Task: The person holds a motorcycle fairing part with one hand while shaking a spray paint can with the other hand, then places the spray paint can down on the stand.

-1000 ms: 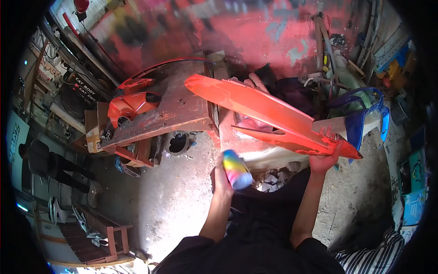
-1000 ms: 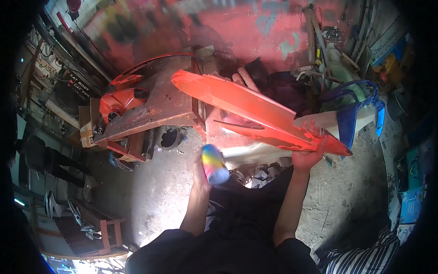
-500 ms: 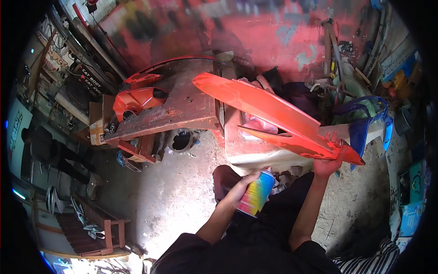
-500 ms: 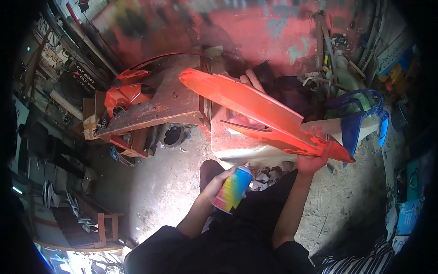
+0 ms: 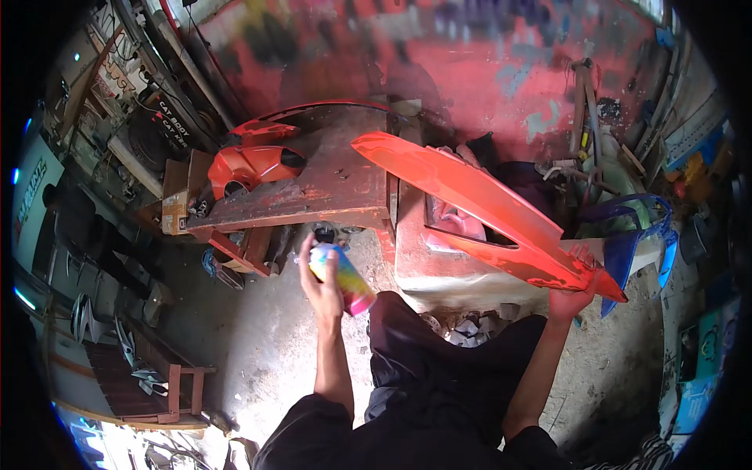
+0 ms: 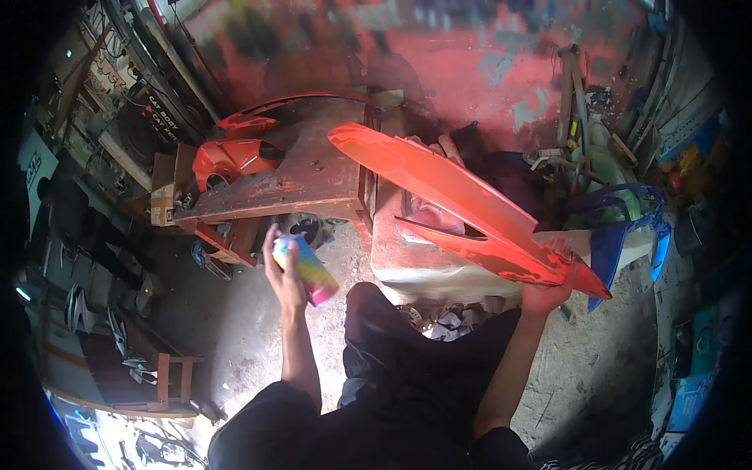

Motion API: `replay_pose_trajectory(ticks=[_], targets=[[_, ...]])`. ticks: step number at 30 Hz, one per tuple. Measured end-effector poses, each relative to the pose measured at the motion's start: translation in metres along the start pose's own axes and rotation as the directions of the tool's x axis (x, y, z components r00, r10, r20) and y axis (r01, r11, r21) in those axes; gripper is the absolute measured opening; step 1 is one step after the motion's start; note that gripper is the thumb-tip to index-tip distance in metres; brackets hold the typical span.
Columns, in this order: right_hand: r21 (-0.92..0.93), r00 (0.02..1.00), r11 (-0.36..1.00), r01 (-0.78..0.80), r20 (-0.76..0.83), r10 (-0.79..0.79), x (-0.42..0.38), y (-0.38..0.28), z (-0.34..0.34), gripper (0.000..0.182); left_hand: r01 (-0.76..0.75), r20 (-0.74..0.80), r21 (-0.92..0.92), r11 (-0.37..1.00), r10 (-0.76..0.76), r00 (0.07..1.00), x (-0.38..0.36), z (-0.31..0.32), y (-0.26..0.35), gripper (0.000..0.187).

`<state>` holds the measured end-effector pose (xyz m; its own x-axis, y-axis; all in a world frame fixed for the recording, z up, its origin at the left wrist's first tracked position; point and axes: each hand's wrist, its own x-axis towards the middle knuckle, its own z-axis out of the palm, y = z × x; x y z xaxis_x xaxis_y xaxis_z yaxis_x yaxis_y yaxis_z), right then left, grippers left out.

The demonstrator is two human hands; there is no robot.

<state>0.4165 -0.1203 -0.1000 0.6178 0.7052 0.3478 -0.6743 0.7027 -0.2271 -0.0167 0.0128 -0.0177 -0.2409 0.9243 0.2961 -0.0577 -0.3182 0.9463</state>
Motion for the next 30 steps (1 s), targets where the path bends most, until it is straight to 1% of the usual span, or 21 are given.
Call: replay_pose_trajectory(ticks=[1, 2, 4, 5, 9, 10, 11, 13, 15, 17, 18, 19, 20, 22, 24, 25, 27, 28, 29, 30], targets=[[-0.010, 0.999, 1.000, -0.006, 0.032, 0.006, 0.000, 0.000, 0.000, 0.043, -0.050, -0.067, -0.019, 0.999, 0.048, 0.997, 0.004, -0.001, 0.006, 0.051], [-0.009, 0.999, 1.000, -0.010, 0.036, 0.010, 0.000, 0.000, 0.001, 0.043, -0.159, -0.158, 0.164, 0.974, 0.185, 0.970, 0.007, -0.003, 0.006, 0.047], [-0.020, 0.992, 0.999, 0.044, -0.113, -0.046, 0.001, 0.002, 0.003, 0.044, -0.166, -0.187, 0.189, 0.968, 0.201, 0.961, 0.005, -0.004, 0.006, 0.046], [-0.020, 0.993, 0.999, 0.044, -0.111, -0.046, 0.001, 0.001, 0.002, 0.044, -0.172, -0.210, 0.213, 0.962, 0.217, 0.953, 0.003, -0.003, 0.005, 0.046], [-0.003, 0.998, 1.000, 0.026, -0.054, -0.026, 0.000, 0.001, 0.000, 0.043, -0.285, -0.077, 0.243, 0.927, 0.311, 0.947, -0.022, 0.009, 0.007, 0.057], [-0.002, 0.999, 1.000, 0.022, -0.029, -0.022, 0.001, 0.000, 0.000, 0.043, -0.300, -0.087, 0.272, 0.914, 0.334, 0.939, -0.021, 0.008, 0.007, 0.060], [-0.006, 0.999, 1.000, 0.023, -0.030, -0.023, 0.001, -0.001, 0.000, 0.043, -0.299, -0.139, 0.297, 0.907, 0.351, 0.926, -0.018, 0.009, 0.012, 0.059], [0.031, 0.999, 1.000, -0.003, 0.043, 0.002, 0.001, -0.002, -0.001, 0.043, -0.221, -0.211, 0.225, 0.949, 0.268, 0.940, -0.008, 0.002, 0.018, 0.057], [0.018, 0.998, 1.000, -0.005, 0.057, 0.004, 0.002, -0.001, 0.001, 0.042, -0.240, -0.218, 0.249, 0.938, 0.295, 0.930, -0.005, 0.002, 0.018, 0.055], [0.006, 0.997, 1.000, -0.006, 0.071, 0.005, 0.002, 0.000, 0.004, 0.042, -0.265, -0.133, 0.216, 0.940, 0.297, 0.946, -0.013, 0.008, 0.019, 0.055], [-0.016, 1.000, 1.000, 0.020, -0.014, -0.021, 0.002, 0.001, 0.008, 0.041, -0.316, -0.078, 0.298, 0.901, 0.353, 0.932, -0.018, 0.009, 0.015, 0.055], [-0.041, 0.994, 0.998, 0.046, -0.100, -0.050, 0.001, 0.001, 0.010, 0.040, -0.337, -0.018, 0.277, 0.900, 0.355, 0.935, -0.020, 0.008, 0.008, 0.054], [-0.044, 0.993, 0.998, 0.050, -0.103, -0.054, 0.002, 0.001, 0.009, 0.040, -0.346, -0.019, 0.281, 0.895, 0.366, 0.930, -0.023, 0.007, 0.004, 0.054], [0.000, 1.000, 1.000, 0.027, -0.001, -0.027, 0.002, 0.000, 0.006, 0.040, -0.352, -0.018, 0.286, 0.891, 0.372, 0.928, -0.027, 0.011, 0.006, 0.054], [-0.002, 1.000, 1.000, 0.012, 0.005, -0.012, 0.000, 0.000, 0.007, 0.041, -0.304, -0.101, 0.253, 0.918, 0.338, 0.936, -0.026, 0.015, 0.012, 0.052], [-0.003, 1.000, 1.000, -0.004, 0.015, 0.004, 0.001, 0.000, 0.007, 0.041, -0.305, -0.103, 0.253, 0.918, 0.339, 0.935, -0.027, 0.014, 0.010, 0.052], [0.007, 1.000, 1.000, -0.005, 0.028, 0.004, 0.002, 0.000, 0.009, 0.041, -0.368, -0.132, 0.286, 0.885, 0.416, 0.900, -0.026, 0.010, 0.004, 0.050], [0.016, 0.999, 1.000, -0.009, 0.037, 0.008, 0.001, 0.000, 0.009, 0.041, -0.350, -0.146, 0.243, 0.904, 0.391, 0.909, -0.024, 0.010, 0.004, 0.050], [0.018, 0.999, 1.000, -0.010, 0.033, 0.009, -0.001, 0.001, 0.010, 0.041, -0.349, -0.144, 0.247, 0.904, 0.391, 0.909, -0.024, 0.008, 0.006, 0.050], [0.018, 1.000, 1.000, -0.002, 0.000, 0.002, -0.001, 0.002, 0.011, 0.041, -0.322, -0.173, 0.250, 0.913, 0.370, 0.913, -0.023, 0.007, 0.009, 0.051]])
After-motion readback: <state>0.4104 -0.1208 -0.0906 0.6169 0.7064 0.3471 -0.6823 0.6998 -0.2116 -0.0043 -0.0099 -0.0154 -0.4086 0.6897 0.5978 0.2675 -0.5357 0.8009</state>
